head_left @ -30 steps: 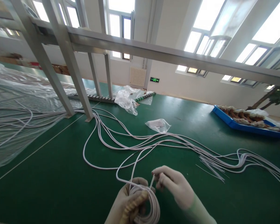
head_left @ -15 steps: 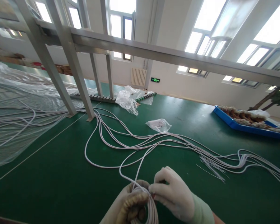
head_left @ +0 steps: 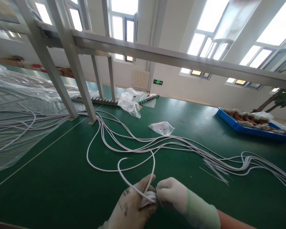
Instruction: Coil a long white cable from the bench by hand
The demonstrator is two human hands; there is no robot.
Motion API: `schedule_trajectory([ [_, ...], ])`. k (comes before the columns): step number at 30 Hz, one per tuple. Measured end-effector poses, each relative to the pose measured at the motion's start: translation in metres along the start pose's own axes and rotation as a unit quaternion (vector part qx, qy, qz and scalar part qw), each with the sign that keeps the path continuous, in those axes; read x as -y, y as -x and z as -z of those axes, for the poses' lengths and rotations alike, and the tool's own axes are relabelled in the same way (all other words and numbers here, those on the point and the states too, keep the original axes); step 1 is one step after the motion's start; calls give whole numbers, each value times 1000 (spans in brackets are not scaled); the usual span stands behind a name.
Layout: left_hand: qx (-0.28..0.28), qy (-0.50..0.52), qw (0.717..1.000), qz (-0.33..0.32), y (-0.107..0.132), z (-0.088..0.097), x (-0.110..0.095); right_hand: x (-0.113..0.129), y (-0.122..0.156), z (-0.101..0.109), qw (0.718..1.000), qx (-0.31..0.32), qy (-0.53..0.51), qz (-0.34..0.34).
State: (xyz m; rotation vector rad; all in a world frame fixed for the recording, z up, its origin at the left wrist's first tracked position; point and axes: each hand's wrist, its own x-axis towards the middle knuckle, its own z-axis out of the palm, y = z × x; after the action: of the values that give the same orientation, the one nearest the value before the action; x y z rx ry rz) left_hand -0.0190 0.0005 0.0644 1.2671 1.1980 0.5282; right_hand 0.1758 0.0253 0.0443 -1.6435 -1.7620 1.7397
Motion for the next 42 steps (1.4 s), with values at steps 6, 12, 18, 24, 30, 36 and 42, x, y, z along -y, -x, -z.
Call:
schedule_trajectory([
  [6,28,243,968,54,-12,4,22,2,13,16,978,-72,19,197],
  [12,43,293,952,78,-2,8,5,0,15,25,856,-67,299,416],
  [18,46,-11,999,25,-4,12,11,9,3,7,993,-8,93,79],
  [24,22,138,988,64,-11,12,14,2,0,12,994,-22,-10,108],
  [30,41,261,961,88,-9,13,5,-2,9,26,895,-70,244,368],
  [36,-22,57,998,7,-1,5,12,11,1,10,970,-46,145,189],
  [42,-68,57,996,11,-5,2,18,8,0,15,994,-18,27,106],
])
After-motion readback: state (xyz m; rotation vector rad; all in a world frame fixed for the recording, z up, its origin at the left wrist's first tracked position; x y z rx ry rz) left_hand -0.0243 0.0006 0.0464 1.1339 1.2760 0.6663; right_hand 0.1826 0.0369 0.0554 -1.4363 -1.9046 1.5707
